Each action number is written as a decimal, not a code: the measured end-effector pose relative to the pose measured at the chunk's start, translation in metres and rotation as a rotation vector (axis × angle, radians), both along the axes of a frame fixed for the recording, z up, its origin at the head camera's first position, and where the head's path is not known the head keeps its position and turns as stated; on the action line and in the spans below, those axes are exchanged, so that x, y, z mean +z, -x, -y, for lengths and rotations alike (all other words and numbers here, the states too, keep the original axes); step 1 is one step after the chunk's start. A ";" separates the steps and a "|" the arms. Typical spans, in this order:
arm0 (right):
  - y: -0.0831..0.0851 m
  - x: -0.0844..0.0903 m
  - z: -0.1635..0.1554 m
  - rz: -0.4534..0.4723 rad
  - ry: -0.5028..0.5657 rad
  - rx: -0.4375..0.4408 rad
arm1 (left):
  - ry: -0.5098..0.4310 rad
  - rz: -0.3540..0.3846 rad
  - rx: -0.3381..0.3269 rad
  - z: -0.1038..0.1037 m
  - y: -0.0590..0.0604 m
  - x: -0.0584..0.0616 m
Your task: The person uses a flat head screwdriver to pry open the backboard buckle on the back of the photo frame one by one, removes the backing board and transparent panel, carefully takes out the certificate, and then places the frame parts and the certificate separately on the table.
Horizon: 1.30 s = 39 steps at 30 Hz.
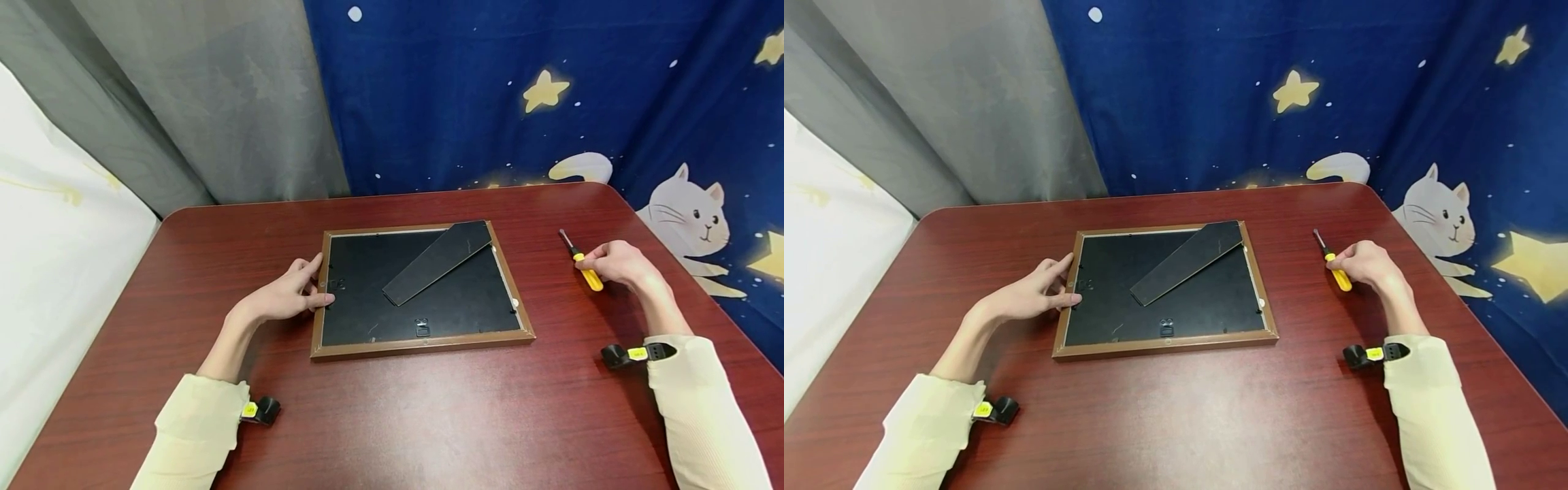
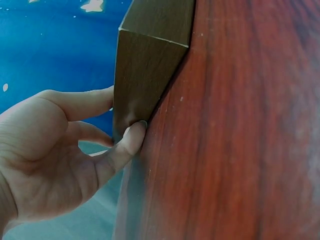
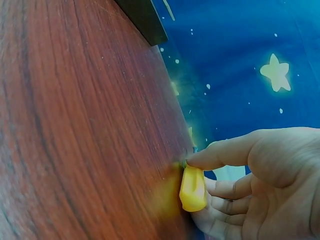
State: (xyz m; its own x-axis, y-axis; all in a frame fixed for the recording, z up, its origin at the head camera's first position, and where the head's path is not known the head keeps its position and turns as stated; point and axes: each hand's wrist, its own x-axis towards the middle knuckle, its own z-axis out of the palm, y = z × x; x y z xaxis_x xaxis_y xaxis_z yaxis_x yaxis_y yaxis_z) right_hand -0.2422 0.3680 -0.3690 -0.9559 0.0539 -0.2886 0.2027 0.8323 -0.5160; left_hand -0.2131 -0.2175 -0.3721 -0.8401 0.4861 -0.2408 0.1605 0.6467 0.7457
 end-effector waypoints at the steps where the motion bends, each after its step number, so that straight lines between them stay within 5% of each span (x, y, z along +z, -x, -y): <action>1: 0.000 0.000 0.000 0.001 0.007 -0.001 | -0.006 0.004 -0.001 0.000 0.000 0.000; 39: -0.003 0.007 0.028 -0.105 0.101 0.102 | 0.047 0.005 -0.061 -0.014 -0.010 0.009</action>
State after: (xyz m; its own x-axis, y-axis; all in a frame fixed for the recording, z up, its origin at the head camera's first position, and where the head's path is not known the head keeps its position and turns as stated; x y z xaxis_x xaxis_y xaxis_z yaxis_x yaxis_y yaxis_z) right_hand -0.2391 0.3400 -0.3622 -0.9802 -0.0690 -0.1858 0.0605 0.7883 -0.6123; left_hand -0.2030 -0.2039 -0.3628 -0.8079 0.5246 -0.2685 0.1972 0.6699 0.7158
